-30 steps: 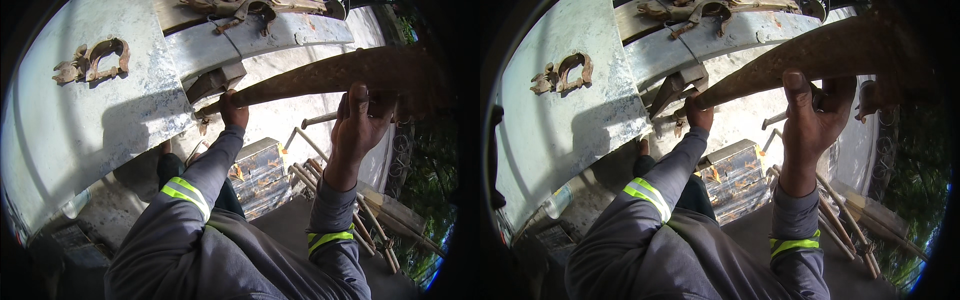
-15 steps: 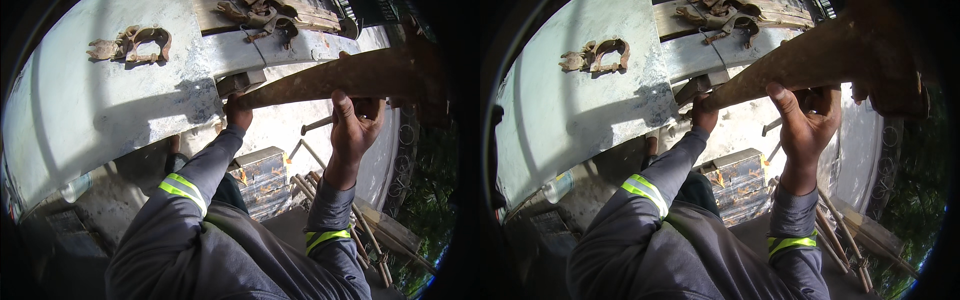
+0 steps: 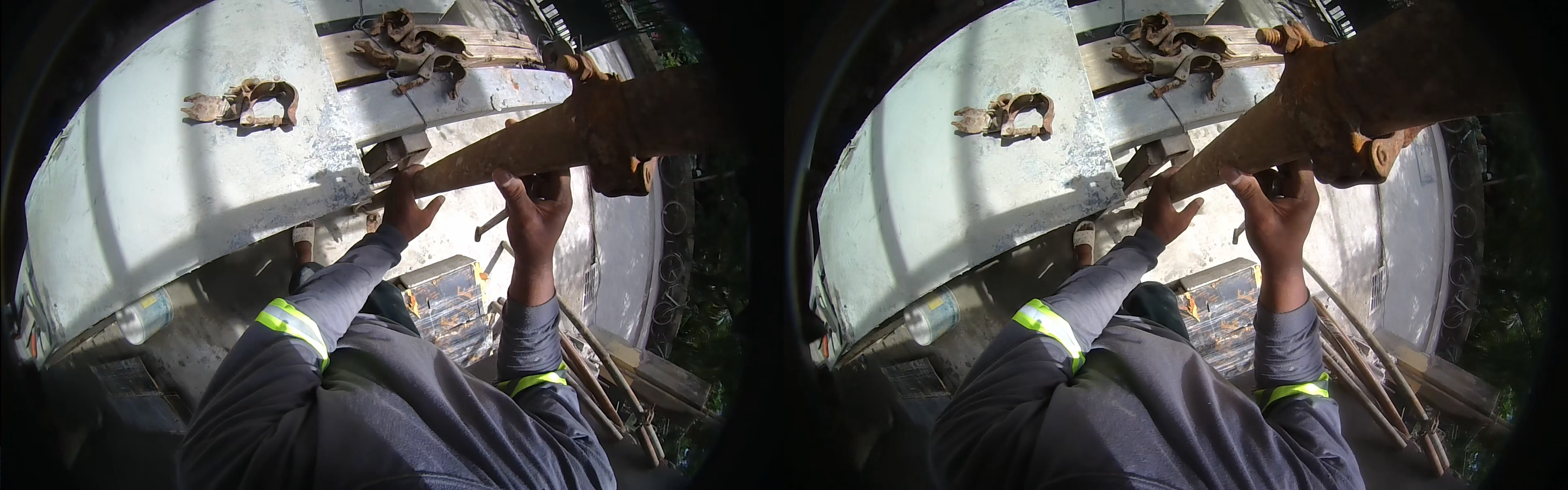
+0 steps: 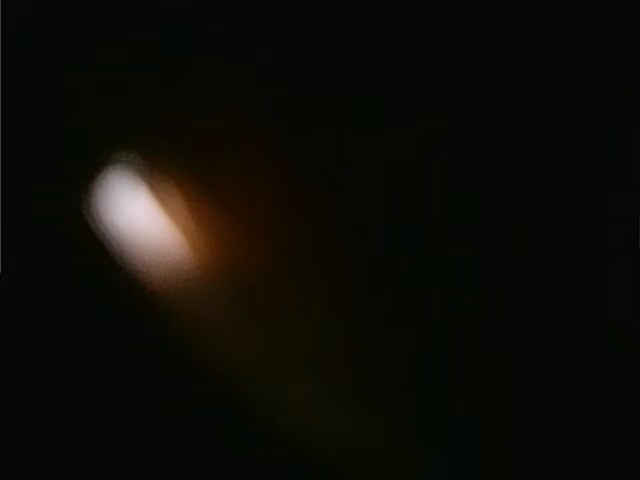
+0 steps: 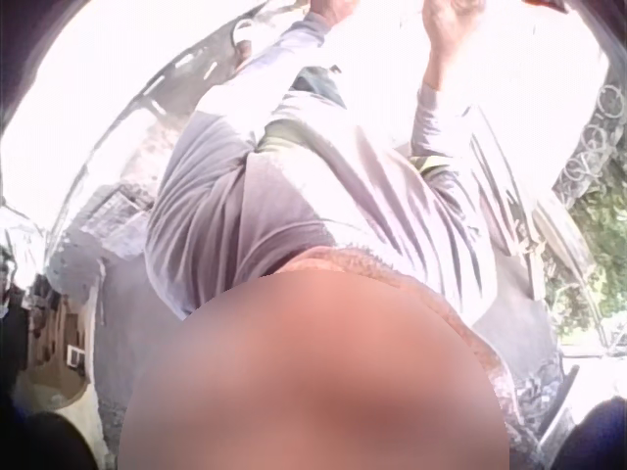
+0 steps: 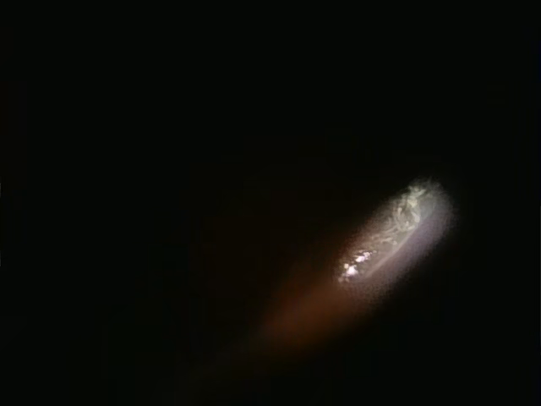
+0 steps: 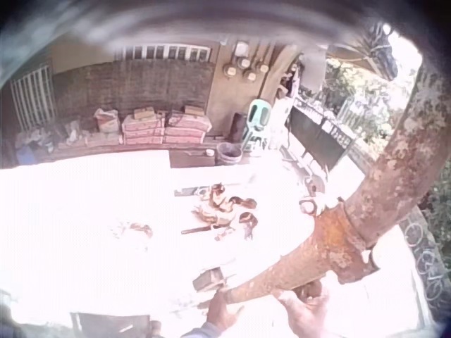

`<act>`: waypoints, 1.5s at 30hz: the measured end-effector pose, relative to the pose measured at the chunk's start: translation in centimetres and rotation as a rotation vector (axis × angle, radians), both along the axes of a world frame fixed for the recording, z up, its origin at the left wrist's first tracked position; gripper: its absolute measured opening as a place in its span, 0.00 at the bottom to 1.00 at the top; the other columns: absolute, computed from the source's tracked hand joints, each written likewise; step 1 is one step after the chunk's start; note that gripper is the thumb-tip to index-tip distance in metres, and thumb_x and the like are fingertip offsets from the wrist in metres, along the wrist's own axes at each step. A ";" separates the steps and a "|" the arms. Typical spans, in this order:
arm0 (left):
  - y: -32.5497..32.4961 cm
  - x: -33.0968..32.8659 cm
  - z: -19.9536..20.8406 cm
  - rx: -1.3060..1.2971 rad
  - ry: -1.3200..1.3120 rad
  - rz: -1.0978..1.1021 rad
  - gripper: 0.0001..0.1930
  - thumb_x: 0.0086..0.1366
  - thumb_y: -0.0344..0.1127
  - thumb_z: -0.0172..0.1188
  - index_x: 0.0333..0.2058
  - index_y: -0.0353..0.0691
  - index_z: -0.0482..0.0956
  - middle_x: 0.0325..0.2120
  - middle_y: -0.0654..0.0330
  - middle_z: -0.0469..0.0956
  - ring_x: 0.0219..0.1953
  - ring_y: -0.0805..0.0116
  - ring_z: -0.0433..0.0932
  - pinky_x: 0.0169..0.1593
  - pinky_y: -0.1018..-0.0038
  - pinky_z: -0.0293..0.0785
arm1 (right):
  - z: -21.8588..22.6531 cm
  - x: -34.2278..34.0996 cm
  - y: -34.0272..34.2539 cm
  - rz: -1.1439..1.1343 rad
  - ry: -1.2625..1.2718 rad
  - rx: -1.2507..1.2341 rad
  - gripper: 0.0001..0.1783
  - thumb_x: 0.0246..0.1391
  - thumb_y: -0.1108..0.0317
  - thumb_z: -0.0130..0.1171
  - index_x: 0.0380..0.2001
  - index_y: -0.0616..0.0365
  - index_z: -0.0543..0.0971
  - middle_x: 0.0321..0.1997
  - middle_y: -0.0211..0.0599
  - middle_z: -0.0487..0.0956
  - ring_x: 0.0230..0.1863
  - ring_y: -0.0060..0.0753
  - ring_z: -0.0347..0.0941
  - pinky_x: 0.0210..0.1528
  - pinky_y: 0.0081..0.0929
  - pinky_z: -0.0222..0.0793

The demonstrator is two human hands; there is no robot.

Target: The person assembles a metal scaffolding pole by attaching metal clamps and tightening them with a wrench. They then walk to a storage area and pick up a coil of wire.

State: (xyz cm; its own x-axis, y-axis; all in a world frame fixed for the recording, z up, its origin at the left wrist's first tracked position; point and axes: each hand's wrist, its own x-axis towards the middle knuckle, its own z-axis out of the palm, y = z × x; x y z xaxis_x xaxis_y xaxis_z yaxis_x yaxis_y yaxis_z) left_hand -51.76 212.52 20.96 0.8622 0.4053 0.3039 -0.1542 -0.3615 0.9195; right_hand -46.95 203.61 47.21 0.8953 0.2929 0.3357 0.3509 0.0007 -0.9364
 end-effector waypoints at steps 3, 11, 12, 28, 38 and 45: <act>-0.2 1.2 3.0 -0.161 0.077 -0.080 0.26 0.52 0.37 0.77 0.46 0.39 0.75 0.39 0.48 0.81 0.44 0.47 0.82 0.47 0.59 0.78 | 0.5 -1.9 -1.1 -0.013 0.016 0.004 0.25 0.57 0.74 0.72 0.54 0.71 0.74 0.51 0.44 0.82 0.47 0.26 0.80 0.49 0.23 0.77; -1.2 2.2 14.2 -0.085 0.050 -0.140 0.18 0.50 0.37 0.73 0.37 0.37 0.78 0.33 0.51 0.83 0.37 0.57 0.85 0.42 0.64 0.80 | -7.2 -8.4 -15.0 -0.294 0.172 -0.316 0.25 0.60 0.64 0.68 0.59 0.63 0.79 0.48 0.40 0.87 0.40 0.20 0.79 0.42 0.20 0.73; -1.2 2.0 16.7 -0.093 -0.020 -0.144 0.17 0.49 0.36 0.72 0.36 0.35 0.78 0.31 0.50 0.82 0.35 0.54 0.85 0.40 0.63 0.79 | -9.8 -9.6 -17.2 -0.346 0.331 -0.332 0.22 0.60 0.65 0.68 0.55 0.65 0.81 0.47 0.43 0.86 0.46 0.27 0.82 0.49 0.25 0.74; 10.2 -11.0 35.7 -0.642 -0.331 -0.086 0.20 0.55 0.31 0.70 0.45 0.34 0.74 0.29 0.56 0.79 0.31 0.63 0.81 0.40 0.65 0.79 | -22.4 -10.8 -22.5 0.060 0.058 -0.696 0.50 0.43 0.72 0.76 0.70 0.62 0.66 0.71 0.52 0.69 0.72 0.54 0.64 0.73 0.44 0.59; 23.9 -20.8 36.5 -0.847 -0.603 0.056 0.20 0.61 0.47 0.67 0.41 0.37 0.73 0.30 0.52 0.77 0.32 0.55 0.83 0.41 0.55 0.81 | -16.3 -8.9 -16.7 0.456 -0.161 -0.840 0.50 0.35 0.64 0.81 0.64 0.64 0.71 0.58 0.53 0.78 0.56 0.50 0.77 0.58 0.37 0.74; 37.1 -26.4 34.8 -0.926 -0.766 0.132 0.23 0.62 0.50 0.63 0.44 0.35 0.71 0.32 0.53 0.76 0.33 0.54 0.80 0.42 0.54 0.78 | -11.4 -12.8 -4.4 0.498 -0.140 -0.797 0.38 0.44 0.59 0.77 0.57 0.65 0.76 0.48 0.48 0.81 0.44 0.41 0.78 0.47 0.33 0.74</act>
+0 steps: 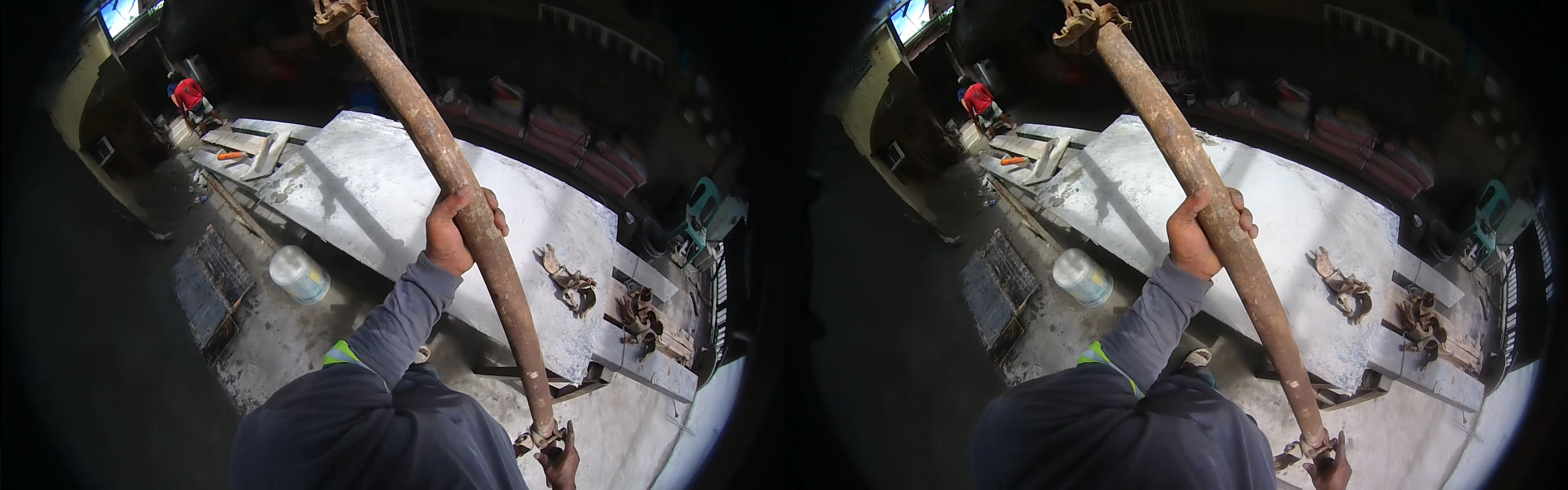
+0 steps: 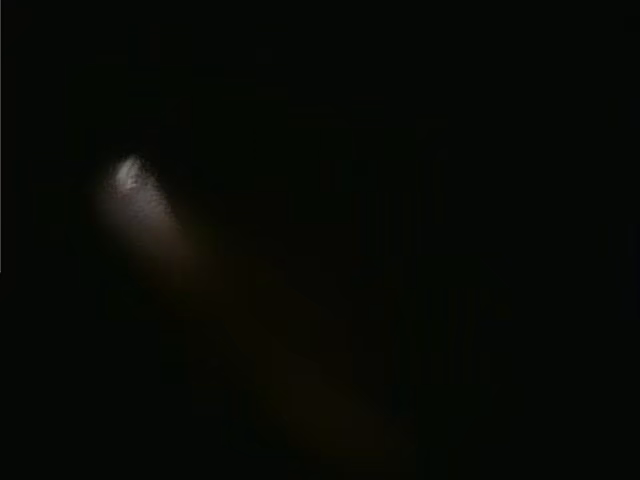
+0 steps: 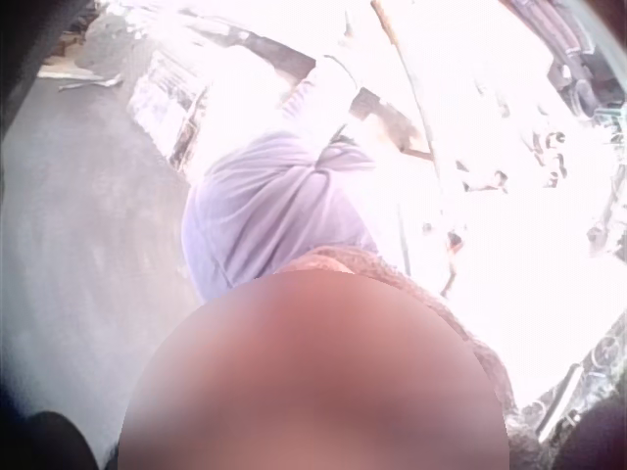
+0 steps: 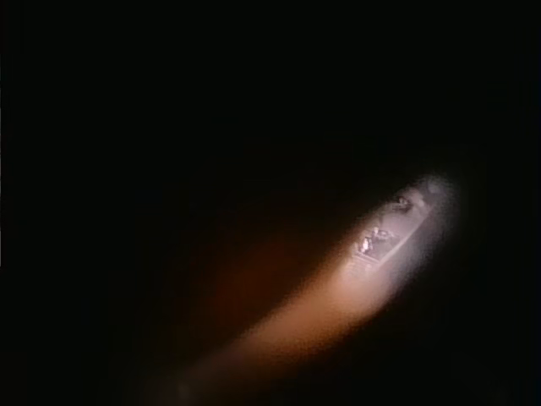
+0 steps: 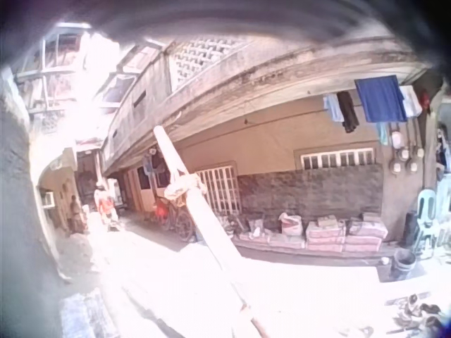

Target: The person assembles a metal scaffolding pole by attaching metal clamps and tightening them with a wrench. They then walk to a storage area and pick up a coil of wire.

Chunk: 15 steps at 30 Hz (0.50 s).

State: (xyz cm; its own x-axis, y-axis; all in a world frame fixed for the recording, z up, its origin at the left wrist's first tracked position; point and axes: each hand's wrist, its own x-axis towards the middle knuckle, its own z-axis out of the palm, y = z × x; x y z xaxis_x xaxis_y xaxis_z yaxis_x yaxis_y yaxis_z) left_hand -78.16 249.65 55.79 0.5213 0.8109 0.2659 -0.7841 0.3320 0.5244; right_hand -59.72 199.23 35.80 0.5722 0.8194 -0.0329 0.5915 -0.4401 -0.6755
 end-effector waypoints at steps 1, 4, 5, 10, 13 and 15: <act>2.2 -0.9 -0.6 0.002 -0.010 0.006 0.24 0.62 0.50 0.63 0.45 0.36 0.71 0.32 0.53 0.76 0.33 0.55 0.79 0.41 0.54 0.77 | -0.1 -0.6 1.9 -0.039 0.012 0.003 0.37 0.45 0.59 0.76 0.56 0.65 0.76 0.47 0.48 0.81 0.43 0.40 0.77 0.46 0.33 0.74; 8.6 -3.0 -1.9 -0.048 -0.006 0.045 0.25 0.61 0.51 0.63 0.46 0.37 0.70 0.34 0.54 0.75 0.34 0.55 0.79 0.42 0.53 0.75 | -1.7 -2.1 7.3 -0.222 0.061 0.027 0.33 0.48 0.57 0.74 0.54 0.65 0.77 0.44 0.46 0.81 0.40 0.38 0.76 0.44 0.31 0.72; 10.7 -3.7 -2.2 -0.079 0.008 0.060 0.25 0.61 0.51 0.64 0.46 0.38 0.70 0.34 0.54 0.75 0.34 0.55 0.78 0.42 0.53 0.75 | -2.5 -2.5 8.9 -0.308 0.080 0.040 0.32 0.49 0.56 0.74 0.53 0.65 0.77 0.43 0.45 0.81 0.39 0.37 0.75 0.43 0.31 0.72; 17.6 -5.5 -3.8 -0.155 0.017 0.064 0.24 0.60 0.51 0.66 0.48 0.45 0.71 0.34 0.56 0.75 0.34 0.57 0.78 0.43 0.54 0.75 | -5.8 -3.4 10.3 -0.841 0.233 0.200 0.28 0.53 0.54 0.71 0.49 0.65 0.79 0.39 0.42 0.81 0.34 0.32 0.73 0.38 0.29 0.69; 19.7 -5.5 -5.4 -0.185 0.019 0.054 0.23 0.59 0.51 0.66 0.48 0.48 0.72 0.34 0.57 0.75 0.33 0.58 0.78 0.42 0.55 0.75 | -7.8 -4.1 7.9 -1.136 0.303 0.337 0.27 0.56 0.52 0.69 0.47 0.65 0.80 0.36 0.41 0.81 0.31 0.29 0.71 0.35 0.28 0.68; 20.8 -5.1 -6.7 -0.187 0.002 0.048 0.23 0.59 0.51 0.66 0.48 0.49 0.72 0.33 0.57 0.75 0.32 0.58 0.78 0.41 0.56 0.75 | -9.2 -4.7 6.2 -1.291 0.326 0.437 0.26 0.58 0.51 0.68 0.46 0.65 0.81 0.34 0.40 0.81 0.29 0.28 0.70 0.34 0.27 0.67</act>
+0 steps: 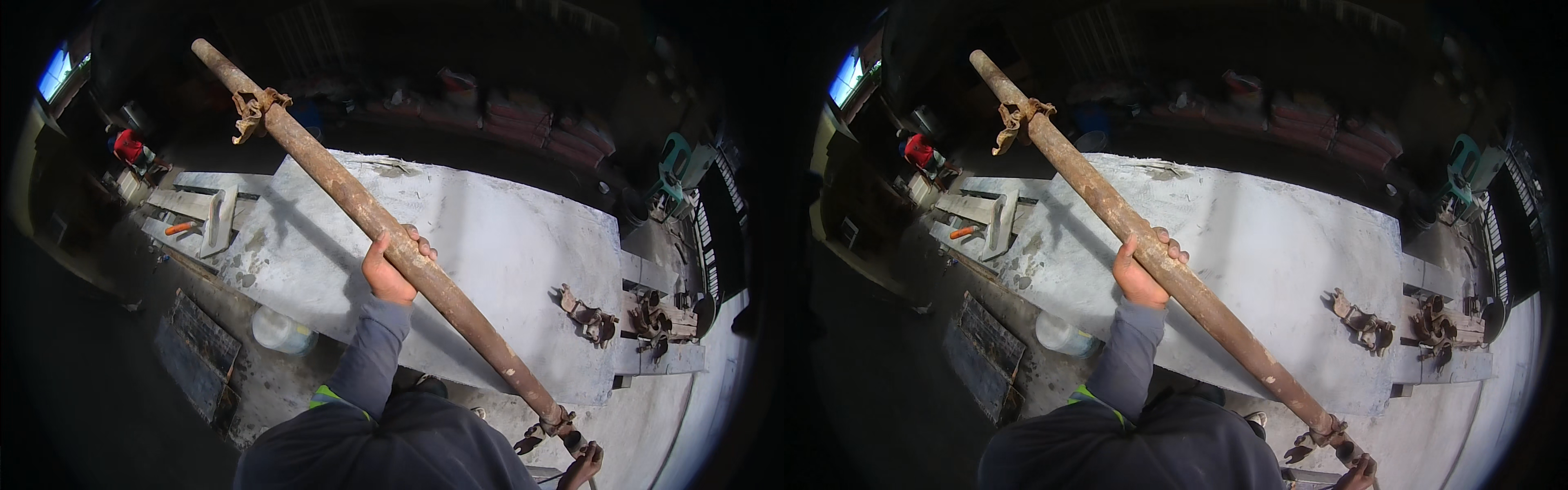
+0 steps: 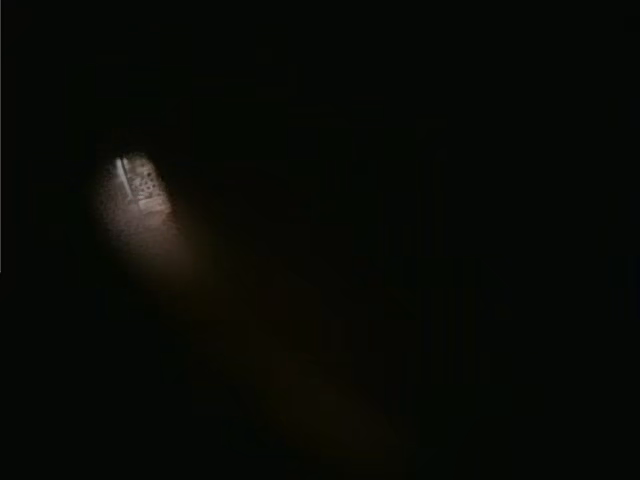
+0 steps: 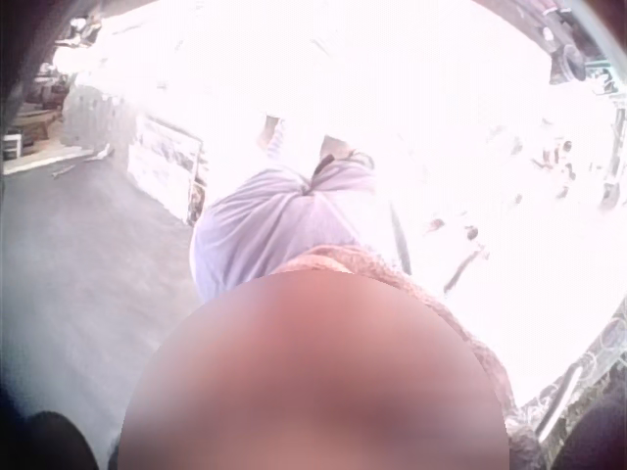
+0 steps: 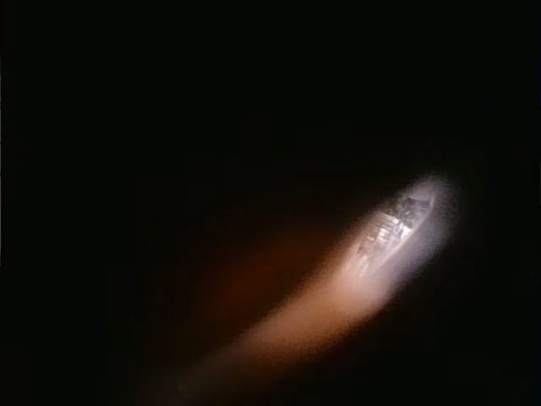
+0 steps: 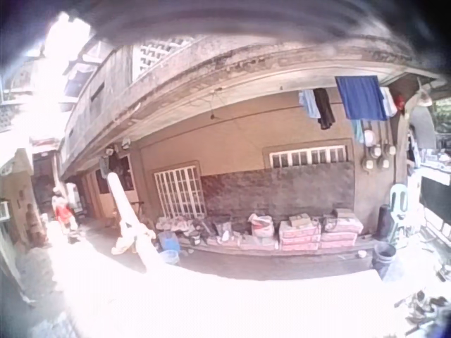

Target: The person assembles a metal scaffolding pole by attaching metal clamps and tightening them with a wrench. They then walk to a storage area and pick up a coil of wire.

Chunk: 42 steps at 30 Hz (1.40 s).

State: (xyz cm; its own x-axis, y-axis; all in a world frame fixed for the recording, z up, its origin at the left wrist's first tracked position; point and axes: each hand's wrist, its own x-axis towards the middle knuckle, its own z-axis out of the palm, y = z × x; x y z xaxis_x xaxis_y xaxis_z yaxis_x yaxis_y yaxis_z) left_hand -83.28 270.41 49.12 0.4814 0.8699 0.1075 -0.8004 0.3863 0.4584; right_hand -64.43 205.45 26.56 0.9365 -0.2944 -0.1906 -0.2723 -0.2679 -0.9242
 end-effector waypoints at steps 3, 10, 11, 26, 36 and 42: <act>1.7 0.6 -1.6 0.013 -0.001 0.016 0.23 0.59 0.53 0.65 0.48 0.48 0.72 0.32 0.57 0.75 0.31 0.59 0.78 0.39 0.56 0.75 | -1.4 -1.7 -1.5 -0.196 -0.019 0.083 0.25 0.60 0.49 0.67 0.43 0.65 0.82 0.32 0.38 0.81 0.26 0.25 0.69 0.31 0.26 0.65; 4.2 0.7 -6.7 -0.138 0.057 0.109 0.28 0.67 0.64 0.53 0.46 0.43 0.72 0.29 0.57 0.74 0.28 0.62 0.76 0.34 0.60 0.75 | 0.8 -7.6 2.0 -0.284 0.159 0.214 0.49 0.58 0.29 0.59 0.62 0.67 0.73 0.50 0.46 0.80 0.45 0.40 0.79 0.43 0.31 0.74; 4.5 0.5 -7.6 -0.145 0.058 0.108 0.29 0.68 0.65 0.52 0.46 0.42 0.72 0.29 0.57 0.74 0.28 0.62 0.75 0.34 0.60 0.75 | 1.0 -7.8 3.2 -0.337 0.119 0.298 0.49 0.59 0.29 0.57 0.65 0.64 0.70 0.50 0.46 0.81 0.38 0.36 0.76 0.36 0.28 0.69; 8.5 -4.6 -14.9 -0.131 0.378 -0.093 0.29 0.68 0.59 0.59 0.46 0.34 0.70 0.40 0.50 0.74 0.46 0.49 0.74 0.55 0.49 0.71 | 11.4 -5.9 10.1 -0.535 0.024 0.817 0.21 0.61 0.40 0.61 0.39 0.45 0.76 0.22 0.22 0.73 0.11 0.19 0.57 0.12 0.21 0.49; 10.3 -3.7 -13.2 -0.259 0.448 -0.160 0.32 0.66 0.52 0.58 0.58 0.33 0.65 0.49 0.47 0.73 0.55 0.51 0.73 0.62 0.49 0.67 | 16.2 2.3 13.5 -0.299 -0.043 0.699 0.20 0.58 0.46 0.66 0.33 0.50 0.76 0.18 0.22 0.65 0.12 0.18 0.56 0.14 0.23 0.45; 12.5 -6.1 -12.6 -0.113 0.794 -0.429 0.41 0.64 0.66 0.57 0.60 0.33 0.69 0.56 0.45 0.74 0.55 0.51 0.78 0.57 0.56 0.76 | 17.6 5.2 14.0 -0.297 0.025 0.578 0.18 0.55 0.50 0.69 0.31 0.52 0.77 0.21 0.23 0.65 0.16 0.20 0.56 0.19 0.26 0.46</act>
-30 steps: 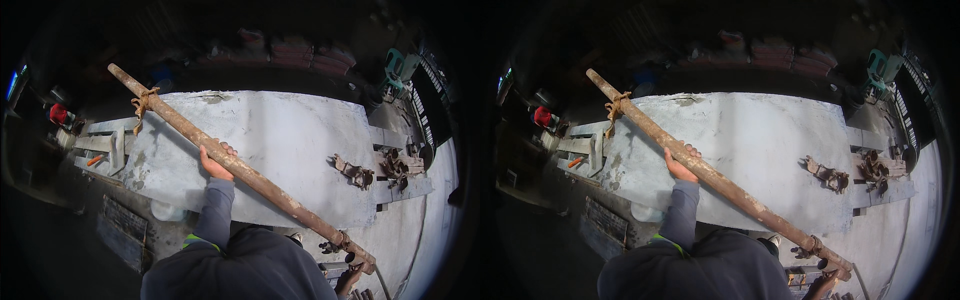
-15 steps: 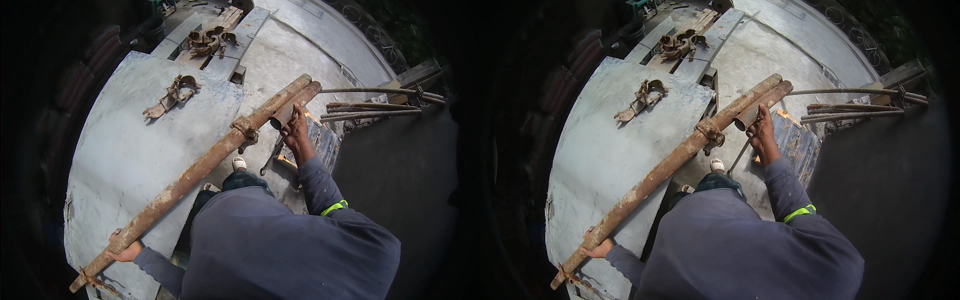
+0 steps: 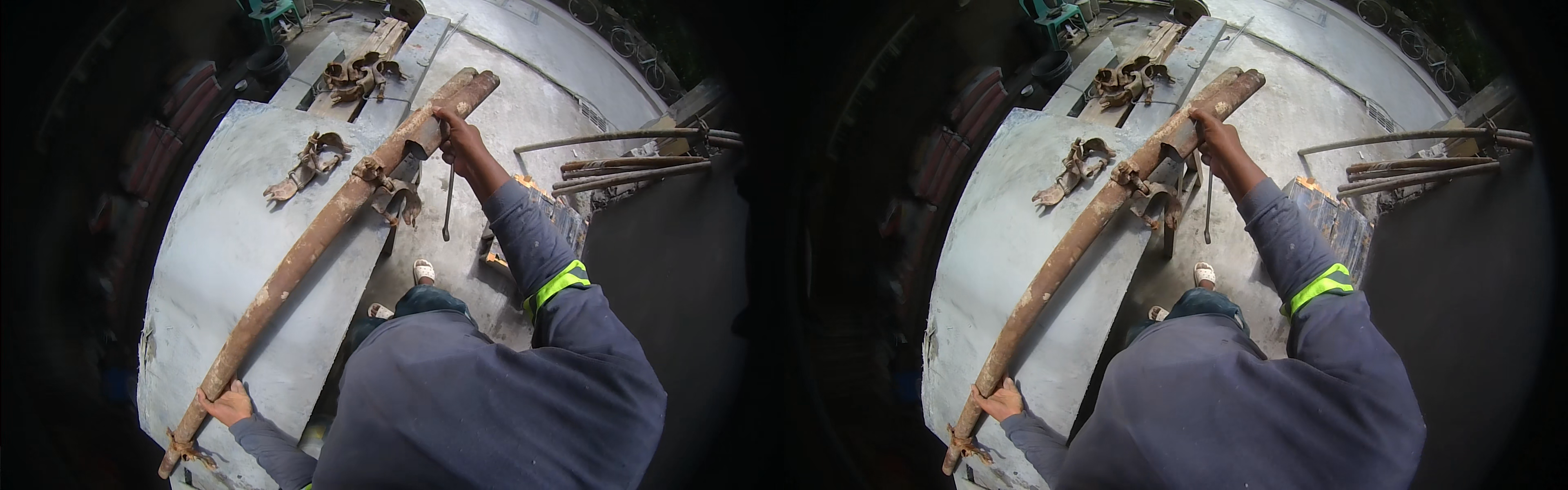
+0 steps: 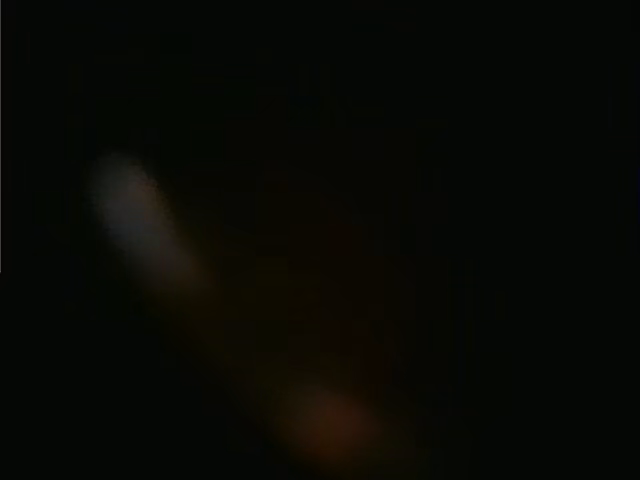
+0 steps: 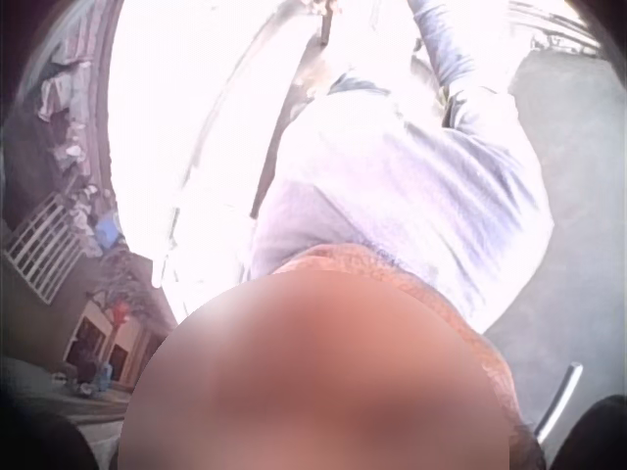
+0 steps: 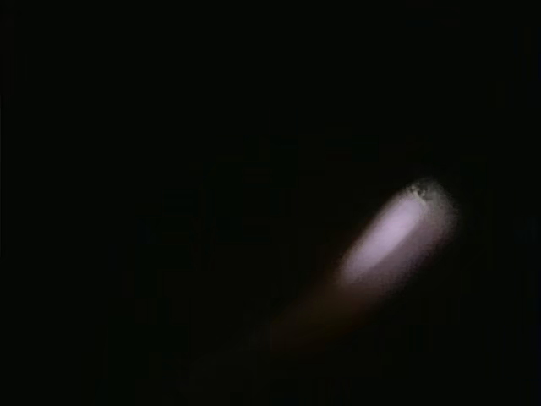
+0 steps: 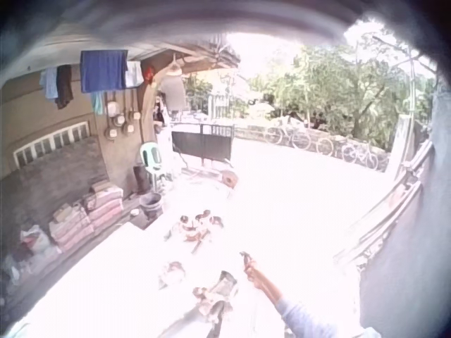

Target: The person assembles a metal scaffolding pole by attaching metal clamps and tightening them with a wrench. They then walk to a storage area and pick up a coil of wire.

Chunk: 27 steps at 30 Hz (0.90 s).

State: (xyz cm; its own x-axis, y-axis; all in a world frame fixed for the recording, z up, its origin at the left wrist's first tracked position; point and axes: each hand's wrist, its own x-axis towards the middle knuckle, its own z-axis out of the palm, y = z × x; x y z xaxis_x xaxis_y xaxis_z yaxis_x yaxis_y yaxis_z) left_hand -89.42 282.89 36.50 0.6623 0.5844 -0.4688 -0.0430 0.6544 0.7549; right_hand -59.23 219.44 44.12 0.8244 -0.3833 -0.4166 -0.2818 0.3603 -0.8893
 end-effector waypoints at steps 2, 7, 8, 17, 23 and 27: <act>0.4 -1.2 2.2 -0.049 0.159 -0.325 0.38 0.66 0.68 0.54 0.50 0.31 0.75 0.41 0.47 0.80 0.40 0.53 0.82 0.45 0.64 0.80 | 0.2 0.2 0.2 -0.023 0.021 -0.020 0.18 0.55 0.51 0.69 0.31 0.54 0.77 0.23 0.25 0.67 0.19 0.21 0.59 0.21 0.27 0.49; -3.9 2.0 9.4 0.830 0.282 -0.535 0.27 0.76 0.54 0.48 0.36 0.30 0.80 0.24 0.52 0.82 0.23 0.61 0.81 0.32 0.75 0.79 | -1.5 1.4 -0.2 -0.024 0.011 -0.030 0.25 0.52 0.53 0.72 0.39 0.68 0.81 0.34 0.39 0.80 0.29 0.31 0.75 0.31 0.32 0.71; -5.8 4.6 10.0 1.004 0.128 -0.592 0.23 0.76 0.48 0.50 0.39 0.29 0.80 0.30 0.51 0.83 0.32 0.62 0.82 0.43 0.72 0.78 | -2.1 1.9 0.1 -0.033 -0.004 -0.063 0.27 0.52 0.53 0.73 0.40 0.70 0.81 0.36 0.41 0.81 0.32 0.32 0.77 0.34 0.32 0.72; -25.6 23.5 4.2 1.873 0.043 -1.154 0.38 0.62 0.55 0.67 0.64 0.36 0.71 0.59 0.43 0.74 0.61 0.45 0.74 0.62 0.57 0.71 | -3.6 3.9 -2.9 0.372 0.053 -0.089 0.24 0.57 0.50 0.68 0.37 0.64 0.82 0.34 0.44 0.84 0.17 0.23 0.66 0.18 0.25 0.59; -28.2 24.5 3.9 1.803 0.296 -1.255 0.34 0.59 0.54 0.70 0.56 0.35 0.75 0.49 0.48 0.80 0.53 0.48 0.78 0.55 0.57 0.75 | -6.6 -7.2 -8.7 0.193 0.244 0.748 0.26 0.63 0.40 0.62 0.35 0.55 0.75 0.17 0.24 0.69 0.10 0.14 0.52 0.10 0.15 0.51; -29.1 23.2 3.3 1.977 0.159 -1.009 0.31 0.56 0.51 0.73 0.51 0.35 0.76 0.44 0.49 0.81 0.48 0.47 0.80 0.50 0.58 0.77 | -8.5 -15.9 -4.4 0.096 0.341 0.543 0.17 0.70 0.57 0.56 0.52 0.59 0.71 0.24 0.32 0.71 0.18 0.24 0.65 0.24 0.30 0.68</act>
State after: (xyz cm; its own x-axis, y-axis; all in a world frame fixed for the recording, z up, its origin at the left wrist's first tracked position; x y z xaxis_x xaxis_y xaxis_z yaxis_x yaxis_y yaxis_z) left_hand -66.17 253.79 39.78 0.9850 -0.1667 0.0453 -0.1727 -0.9533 0.2478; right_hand -75.17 215.05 35.62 0.6319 0.0242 -0.7747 -0.5692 0.6929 -0.4426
